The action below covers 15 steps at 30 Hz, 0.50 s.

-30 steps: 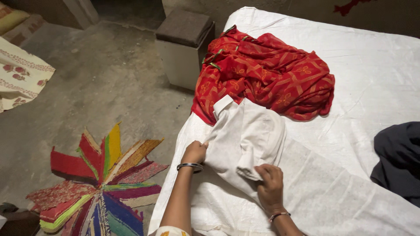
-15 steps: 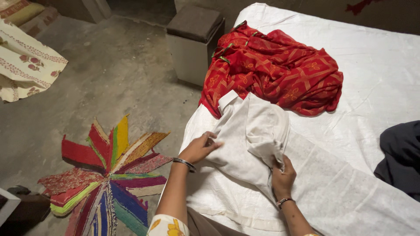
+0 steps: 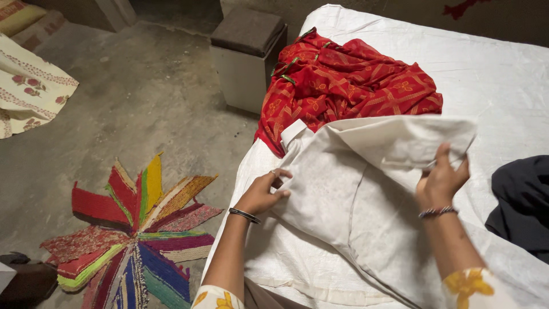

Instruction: The person folds a white garment on a white sheet laid on the floor. They smooth the fabric, fold the sides inward, then fold the garment in half and in thirds to create a compact rectangle.

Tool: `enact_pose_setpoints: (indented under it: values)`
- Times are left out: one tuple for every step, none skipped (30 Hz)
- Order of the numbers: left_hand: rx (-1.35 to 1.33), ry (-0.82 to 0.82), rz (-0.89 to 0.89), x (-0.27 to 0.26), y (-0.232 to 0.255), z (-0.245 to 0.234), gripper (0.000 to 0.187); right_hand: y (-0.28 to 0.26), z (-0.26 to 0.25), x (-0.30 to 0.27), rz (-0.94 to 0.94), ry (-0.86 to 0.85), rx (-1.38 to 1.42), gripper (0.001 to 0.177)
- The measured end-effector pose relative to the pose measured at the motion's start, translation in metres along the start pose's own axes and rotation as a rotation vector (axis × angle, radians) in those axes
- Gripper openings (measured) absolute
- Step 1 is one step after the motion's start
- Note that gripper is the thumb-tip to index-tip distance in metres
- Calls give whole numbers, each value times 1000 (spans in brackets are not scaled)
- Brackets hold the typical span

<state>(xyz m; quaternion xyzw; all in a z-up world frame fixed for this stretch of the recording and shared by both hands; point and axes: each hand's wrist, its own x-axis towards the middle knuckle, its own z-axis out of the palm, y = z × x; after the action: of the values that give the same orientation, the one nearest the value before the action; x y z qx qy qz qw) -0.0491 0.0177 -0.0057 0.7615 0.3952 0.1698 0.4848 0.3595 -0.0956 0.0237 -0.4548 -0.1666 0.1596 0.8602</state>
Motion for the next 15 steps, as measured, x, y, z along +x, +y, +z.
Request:
enact_pose_setpoints:
  values:
    - [-44, -1, 0, 1, 3, 1, 46, -5, 5, 16, 22, -7, -13, 37]
    - [-88, -2, 0, 2, 4, 2, 44, -7, 13, 33, 29, 3, -7, 35]
    - [-34, 57, 40, 3, 5, 5, 42, -10, 18, 52, 36, 13, -2, 34]
    - [21, 115, 82, 4, 4, 9, 40, -15, 23, 70, -18, -30, -12, 30]
    - [78, 174, 125, 7, 3, 11, 38, -16, 30, 86, -74, -74, -21, 27]
    - [130, 175, 105, 11, 1, 12, 39, -18, 37, 100, -64, -55, -59, 26]
    - [182, 175, 85, 14, -2, 13, 40, -22, 43, 114, -55, -35, -98, 24]
    - [234, 176, 66, 17, -6, 12, 41, -26, 50, 127, -46, -15, -137, 23]
    - [207, 110, -3, 20, -9, 12, 46, -29, 58, 136, -44, -35, -173, 23]
    - [180, 45, -72, 22, -13, 11, 52, -31, 66, 144, -43, -54, -210, 23]
    - [153, -20, -136, 26, -15, 11, 58, -34, 75, 152, -45, -73, -246, 24]
    - [159, -19, -102, 29, -16, 10, 57, -39, 85, 162, -55, -98, -276, 22]
    - [163, -17, -72, 30, -17, 10, 57, -41, 96, 171, -62, -125, -307, 20]
    - [167, -15, -42, 31, -16, 10, 57, -44, 103, 177, -69, -151, -338, 18]
    - [206, 32, -90, 32, -14, 11, 49, -45, 110, 183, -117, -189, -466, 16]
